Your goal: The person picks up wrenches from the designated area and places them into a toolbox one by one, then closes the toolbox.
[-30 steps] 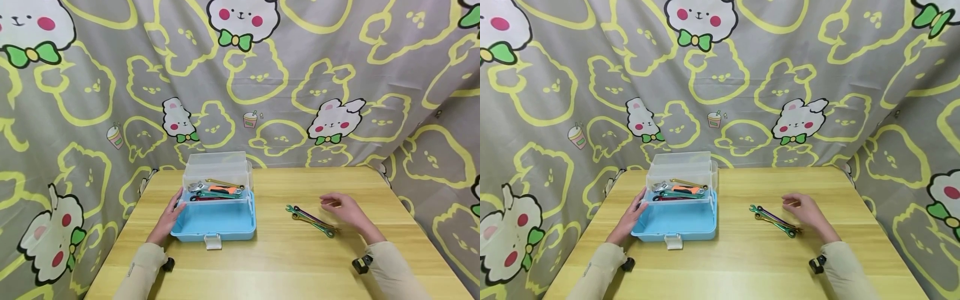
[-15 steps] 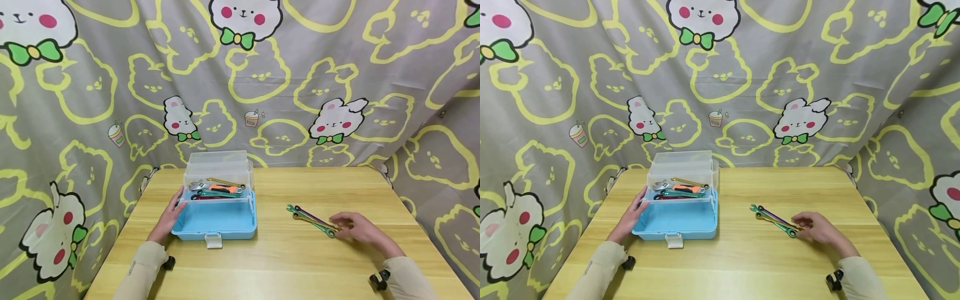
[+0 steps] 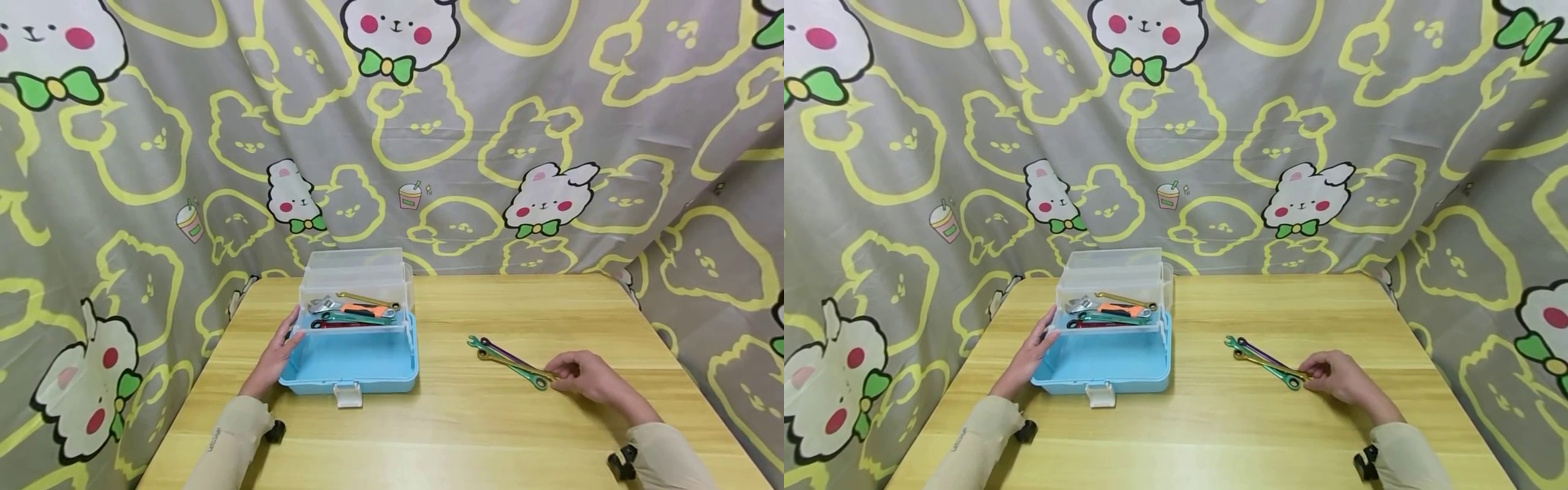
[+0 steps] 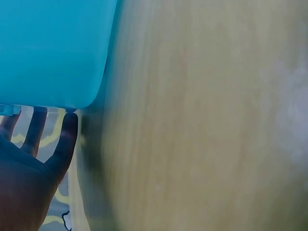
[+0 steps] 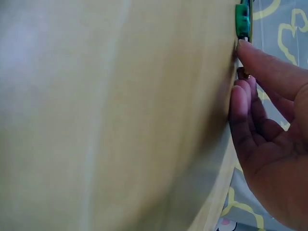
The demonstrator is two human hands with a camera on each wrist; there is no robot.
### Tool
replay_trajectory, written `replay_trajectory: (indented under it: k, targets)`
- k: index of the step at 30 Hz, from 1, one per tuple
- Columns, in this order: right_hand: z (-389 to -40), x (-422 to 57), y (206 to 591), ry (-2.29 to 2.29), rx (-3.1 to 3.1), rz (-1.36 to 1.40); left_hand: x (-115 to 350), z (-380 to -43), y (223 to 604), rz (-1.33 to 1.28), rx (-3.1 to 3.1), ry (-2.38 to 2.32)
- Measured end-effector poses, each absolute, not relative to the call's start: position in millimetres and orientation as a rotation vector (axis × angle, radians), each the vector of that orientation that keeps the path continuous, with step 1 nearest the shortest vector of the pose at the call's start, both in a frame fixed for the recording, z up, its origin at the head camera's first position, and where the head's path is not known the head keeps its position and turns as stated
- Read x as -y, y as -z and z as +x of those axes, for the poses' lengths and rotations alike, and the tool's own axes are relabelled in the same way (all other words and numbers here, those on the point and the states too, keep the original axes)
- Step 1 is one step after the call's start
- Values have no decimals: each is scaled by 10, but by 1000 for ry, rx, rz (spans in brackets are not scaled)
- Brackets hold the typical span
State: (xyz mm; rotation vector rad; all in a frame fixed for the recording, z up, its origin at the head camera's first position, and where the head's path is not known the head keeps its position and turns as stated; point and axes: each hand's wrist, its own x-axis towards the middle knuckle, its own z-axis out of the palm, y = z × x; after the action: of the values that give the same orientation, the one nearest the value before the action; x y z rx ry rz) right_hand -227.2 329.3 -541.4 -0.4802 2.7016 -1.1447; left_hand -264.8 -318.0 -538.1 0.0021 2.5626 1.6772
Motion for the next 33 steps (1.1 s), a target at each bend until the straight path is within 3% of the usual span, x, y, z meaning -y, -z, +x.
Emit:
replay_trajectory:
  k: [12,21,33]
  targets:
    - [-2247,-3315,5234,1277,-2640,-386,3032,-2480,5024,-26,-2502,-1662]
    - [-2249,-3310,5196,1476,-2562,-253,3176,-2642,5374,-20,-2555,-1657]
    - [-2246,-3290,5160,1733,-2404,-231,3166,-2629,5395,-16,-2586,-1647]
